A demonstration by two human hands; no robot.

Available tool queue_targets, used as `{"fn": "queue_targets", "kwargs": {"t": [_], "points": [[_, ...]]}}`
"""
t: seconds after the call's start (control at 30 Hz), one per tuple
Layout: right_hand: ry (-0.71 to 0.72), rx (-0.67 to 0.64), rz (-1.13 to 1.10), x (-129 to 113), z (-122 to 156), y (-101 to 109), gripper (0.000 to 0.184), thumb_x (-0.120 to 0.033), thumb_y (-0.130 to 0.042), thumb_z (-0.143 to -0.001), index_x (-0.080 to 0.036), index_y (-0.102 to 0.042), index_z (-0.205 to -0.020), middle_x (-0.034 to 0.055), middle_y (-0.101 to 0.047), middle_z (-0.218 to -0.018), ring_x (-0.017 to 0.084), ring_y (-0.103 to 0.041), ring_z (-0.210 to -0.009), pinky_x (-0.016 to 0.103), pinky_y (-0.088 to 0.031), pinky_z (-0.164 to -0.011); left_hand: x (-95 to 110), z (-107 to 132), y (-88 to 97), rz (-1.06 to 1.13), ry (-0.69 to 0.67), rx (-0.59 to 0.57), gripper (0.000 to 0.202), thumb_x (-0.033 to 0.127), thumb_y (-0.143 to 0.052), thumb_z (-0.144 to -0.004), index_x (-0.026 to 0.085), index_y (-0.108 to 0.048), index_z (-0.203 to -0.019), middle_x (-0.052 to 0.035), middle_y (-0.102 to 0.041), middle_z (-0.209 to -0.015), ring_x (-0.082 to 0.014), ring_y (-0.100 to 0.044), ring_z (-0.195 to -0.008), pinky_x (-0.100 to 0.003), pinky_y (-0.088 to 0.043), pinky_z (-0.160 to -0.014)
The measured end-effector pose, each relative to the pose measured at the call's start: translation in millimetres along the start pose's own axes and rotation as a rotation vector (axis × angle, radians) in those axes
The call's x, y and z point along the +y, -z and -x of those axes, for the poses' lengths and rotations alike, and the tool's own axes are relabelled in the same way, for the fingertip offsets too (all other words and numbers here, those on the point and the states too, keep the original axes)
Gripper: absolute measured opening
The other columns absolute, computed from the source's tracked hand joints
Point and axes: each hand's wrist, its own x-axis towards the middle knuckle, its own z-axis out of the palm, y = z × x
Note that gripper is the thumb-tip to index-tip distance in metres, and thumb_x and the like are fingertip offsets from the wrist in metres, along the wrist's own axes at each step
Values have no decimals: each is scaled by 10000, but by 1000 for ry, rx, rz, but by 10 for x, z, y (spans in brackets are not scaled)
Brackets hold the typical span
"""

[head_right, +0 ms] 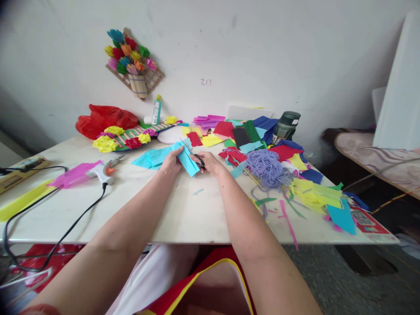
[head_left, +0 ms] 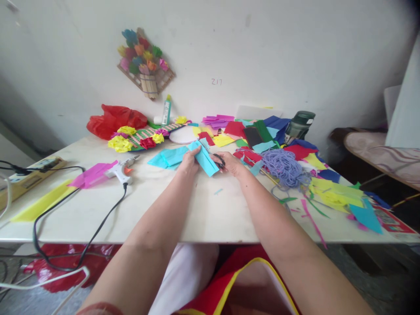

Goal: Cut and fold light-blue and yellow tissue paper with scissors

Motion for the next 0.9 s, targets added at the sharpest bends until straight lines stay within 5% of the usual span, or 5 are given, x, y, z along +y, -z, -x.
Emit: {"fn": "queue_targets", "kwargs": {"t": [0.9], "points": [[10, -69, -28, 123, -75, 47, 313, -390, -685, -621, -164, -470, -587, -65, -479, -433, 39, -389, -321, 176, -268, -323, 15, -25, 8, 39, 2, 64, 147, 183, -706, -648, 179, -611, -760, -25, -680, -643, -191, -654, -632, -330, -538, -707]]}}
